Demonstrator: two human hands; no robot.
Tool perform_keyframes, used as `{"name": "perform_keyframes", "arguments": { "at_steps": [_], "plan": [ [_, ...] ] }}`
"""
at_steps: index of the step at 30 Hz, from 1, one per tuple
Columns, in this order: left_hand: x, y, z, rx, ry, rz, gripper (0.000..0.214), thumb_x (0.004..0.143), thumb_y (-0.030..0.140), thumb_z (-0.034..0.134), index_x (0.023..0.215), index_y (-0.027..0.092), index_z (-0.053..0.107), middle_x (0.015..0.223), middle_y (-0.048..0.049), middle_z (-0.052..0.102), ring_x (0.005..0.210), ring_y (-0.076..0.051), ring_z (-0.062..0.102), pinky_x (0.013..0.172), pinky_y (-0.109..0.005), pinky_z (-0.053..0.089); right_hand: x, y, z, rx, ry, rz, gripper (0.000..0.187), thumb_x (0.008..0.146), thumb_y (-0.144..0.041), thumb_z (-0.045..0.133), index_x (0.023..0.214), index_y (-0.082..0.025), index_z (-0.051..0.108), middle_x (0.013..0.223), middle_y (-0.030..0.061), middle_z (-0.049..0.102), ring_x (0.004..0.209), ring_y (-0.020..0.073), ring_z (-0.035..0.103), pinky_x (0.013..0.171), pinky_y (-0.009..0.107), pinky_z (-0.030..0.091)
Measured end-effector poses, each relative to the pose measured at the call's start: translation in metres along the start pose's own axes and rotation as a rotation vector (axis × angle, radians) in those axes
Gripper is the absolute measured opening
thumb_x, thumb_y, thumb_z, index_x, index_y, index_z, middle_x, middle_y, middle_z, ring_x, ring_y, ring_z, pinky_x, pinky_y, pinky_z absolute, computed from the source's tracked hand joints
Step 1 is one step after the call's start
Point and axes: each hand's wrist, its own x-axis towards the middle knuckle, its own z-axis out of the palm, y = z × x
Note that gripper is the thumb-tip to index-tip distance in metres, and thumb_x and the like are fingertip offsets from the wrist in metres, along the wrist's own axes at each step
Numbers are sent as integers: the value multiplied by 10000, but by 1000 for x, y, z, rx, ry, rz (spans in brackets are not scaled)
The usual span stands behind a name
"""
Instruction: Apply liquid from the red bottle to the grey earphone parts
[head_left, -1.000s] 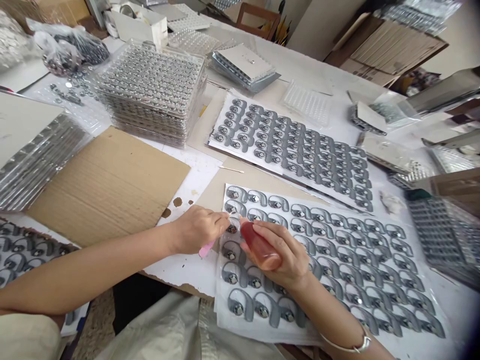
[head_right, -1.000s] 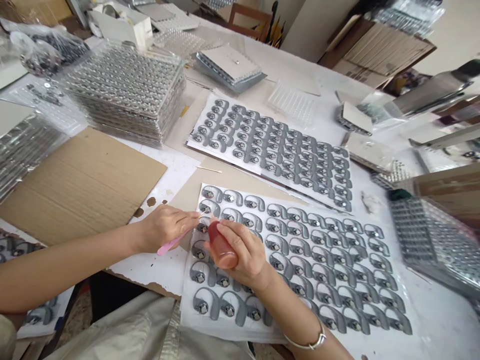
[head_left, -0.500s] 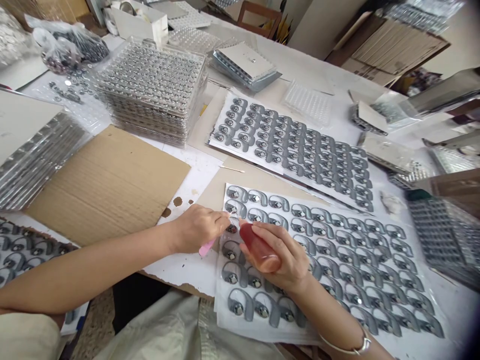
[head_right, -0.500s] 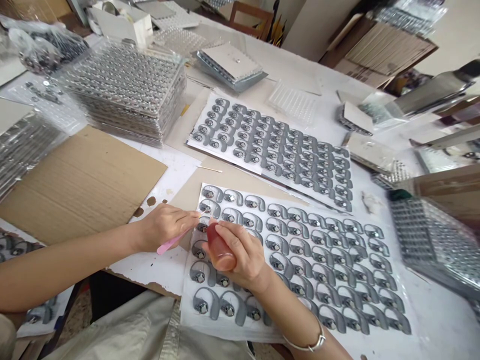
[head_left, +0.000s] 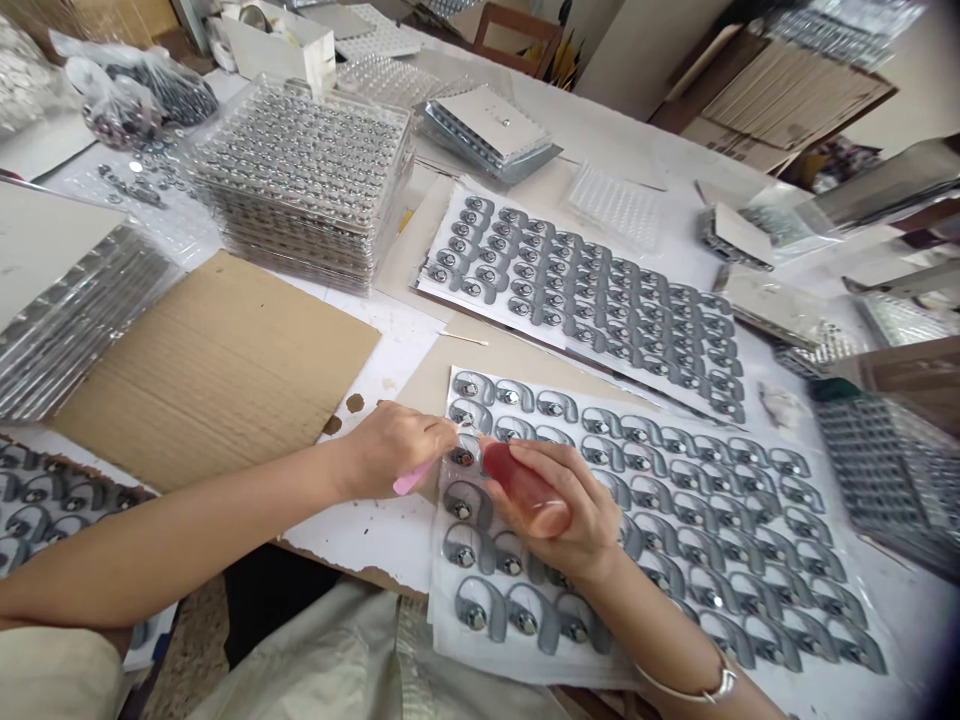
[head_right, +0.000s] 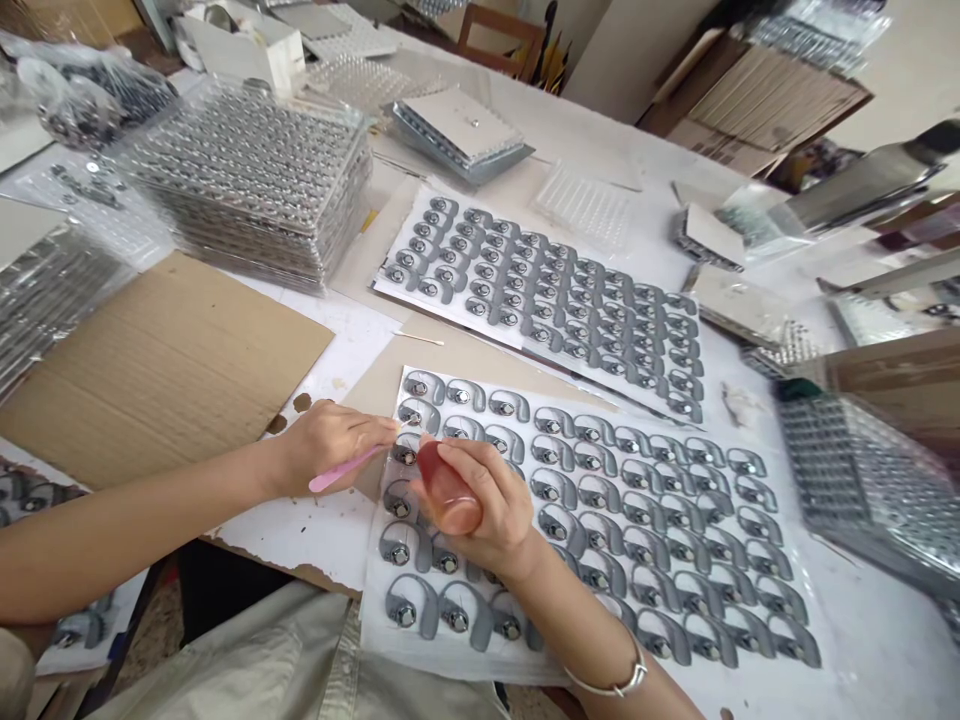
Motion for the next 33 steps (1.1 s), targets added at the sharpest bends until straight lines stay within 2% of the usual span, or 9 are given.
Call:
{"name": "perform_keyframes", "arguments": {
  "at_steps": [9,14,23,29,33],
  "plan": [
    [4,-4,-5,-196,54,-94,166,912,165,431,920,169,597,847,-14,736,726,-136,705,614,-211,505,1,0,-1,30,7,14,417,733,-209,753,1111,-153,587,907,91,671,791,177,662,624,282,591],
    [6,-6,-10,-294,-18,-182,152,907,207,482,904,194,633,870,-13,739,793,-150,709,719,-216,525,4,2,-1,74,19,21,377,739,-183,742,1083,-140,593,888,96,667,788,185,655,626,296,583],
    [7,-11,-10,-481,11,-302,157,885,238,569,920,161,701,917,-34,756,848,-178,723,777,-243,540,6,12,1,206,59,135,327,758,-150,709,1065,-168,598,877,79,658,783,196,637,635,343,563],
    [9,-13,-9,-517,-9,-376,137,852,234,610,906,165,715,921,-37,758,840,-178,723,746,-236,542,1,15,4,197,69,75,412,744,-144,720,1127,-178,573,903,76,665,807,198,641,655,345,569],
    [10,-13,-10,-536,-9,-407,135,841,233,620,904,165,719,914,-39,759,829,-176,723,727,-232,543,0,13,4,170,31,55,358,759,-188,720,1091,-150,591,908,95,663,820,195,647,661,329,580]
  ]
}}
